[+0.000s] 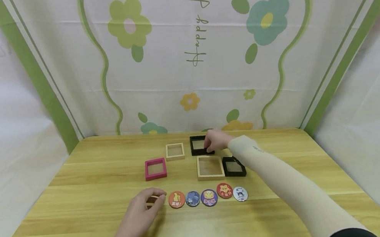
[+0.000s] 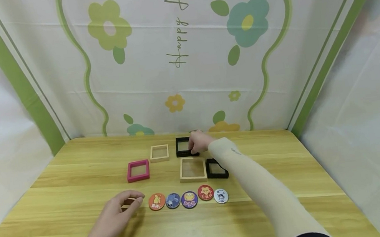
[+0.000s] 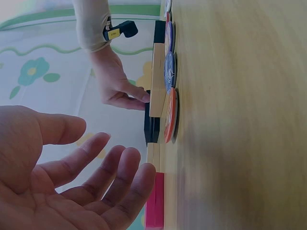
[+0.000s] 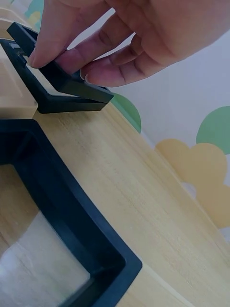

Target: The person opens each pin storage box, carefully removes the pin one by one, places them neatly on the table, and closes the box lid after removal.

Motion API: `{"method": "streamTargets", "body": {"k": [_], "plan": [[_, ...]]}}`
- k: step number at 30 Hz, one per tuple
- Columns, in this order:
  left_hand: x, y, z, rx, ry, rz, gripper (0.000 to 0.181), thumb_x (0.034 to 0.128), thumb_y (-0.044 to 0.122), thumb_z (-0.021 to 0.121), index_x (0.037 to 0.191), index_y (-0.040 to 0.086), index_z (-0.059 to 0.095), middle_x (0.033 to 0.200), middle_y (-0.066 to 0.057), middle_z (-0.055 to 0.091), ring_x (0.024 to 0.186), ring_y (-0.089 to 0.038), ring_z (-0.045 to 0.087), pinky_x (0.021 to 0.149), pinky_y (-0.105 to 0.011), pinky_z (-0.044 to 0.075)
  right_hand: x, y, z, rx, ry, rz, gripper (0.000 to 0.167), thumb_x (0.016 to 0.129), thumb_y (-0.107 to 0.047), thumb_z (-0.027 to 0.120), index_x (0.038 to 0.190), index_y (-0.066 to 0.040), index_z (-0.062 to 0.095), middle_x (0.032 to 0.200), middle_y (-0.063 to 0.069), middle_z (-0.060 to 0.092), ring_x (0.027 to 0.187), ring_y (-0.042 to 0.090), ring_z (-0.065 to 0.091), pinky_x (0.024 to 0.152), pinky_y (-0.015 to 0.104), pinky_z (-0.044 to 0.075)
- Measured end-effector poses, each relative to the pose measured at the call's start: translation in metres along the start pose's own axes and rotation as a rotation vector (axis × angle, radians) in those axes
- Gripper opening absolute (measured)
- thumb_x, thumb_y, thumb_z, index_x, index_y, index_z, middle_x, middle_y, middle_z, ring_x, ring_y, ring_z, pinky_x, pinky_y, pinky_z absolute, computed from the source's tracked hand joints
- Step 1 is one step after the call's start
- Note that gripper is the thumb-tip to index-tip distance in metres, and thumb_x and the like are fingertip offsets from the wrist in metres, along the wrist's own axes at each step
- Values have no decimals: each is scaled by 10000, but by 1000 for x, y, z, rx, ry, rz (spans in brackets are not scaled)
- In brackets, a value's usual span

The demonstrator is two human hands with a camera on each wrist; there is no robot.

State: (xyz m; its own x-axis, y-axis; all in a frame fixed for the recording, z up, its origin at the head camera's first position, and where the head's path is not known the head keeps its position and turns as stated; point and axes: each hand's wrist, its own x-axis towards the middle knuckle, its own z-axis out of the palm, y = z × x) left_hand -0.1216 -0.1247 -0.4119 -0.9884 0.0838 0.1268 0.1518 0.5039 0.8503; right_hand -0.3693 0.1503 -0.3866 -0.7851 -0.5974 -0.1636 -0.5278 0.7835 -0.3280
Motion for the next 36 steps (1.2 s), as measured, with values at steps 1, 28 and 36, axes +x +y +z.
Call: {"method": "streamTargets", "body": {"k": [1, 28, 36], "plan": [[0, 0, 0, 0, -1, -1, 97, 970, 126, 641, 1027, 90, 710, 1017, 16, 656, 923, -144, 621, 794, -307, 539, 0, 0, 1, -8, -1, -1, 122, 864, -62, 760, 985, -57, 769, 924, 12, 727, 889, 168, 678, 808, 311, 546], [1, -5, 1, 5, -27, 7, 86, 968, 146, 648, 1014, 111, 713, 1016, 22, 658, 917, -136, 622, 802, -313, 534, -6, -8, 5, -76, 33, -42, 53, 876, -71, 750, 914, -65, 786, 864, 13, 728, 841, 181, 680, 761, 315, 556], [-2, -9, 0, -18, -35, -8, 119, 981, 162, 632, 1042, 90, 706, 1044, -11, 666, 939, -164, 624, 799, -331, 541, -38, -12, 18, 102, 205, -37, 157, 956, -152, 647, 1011, -29, 729, 868, 22, 680, 767, 160, 631, 744, 356, 535]]}}
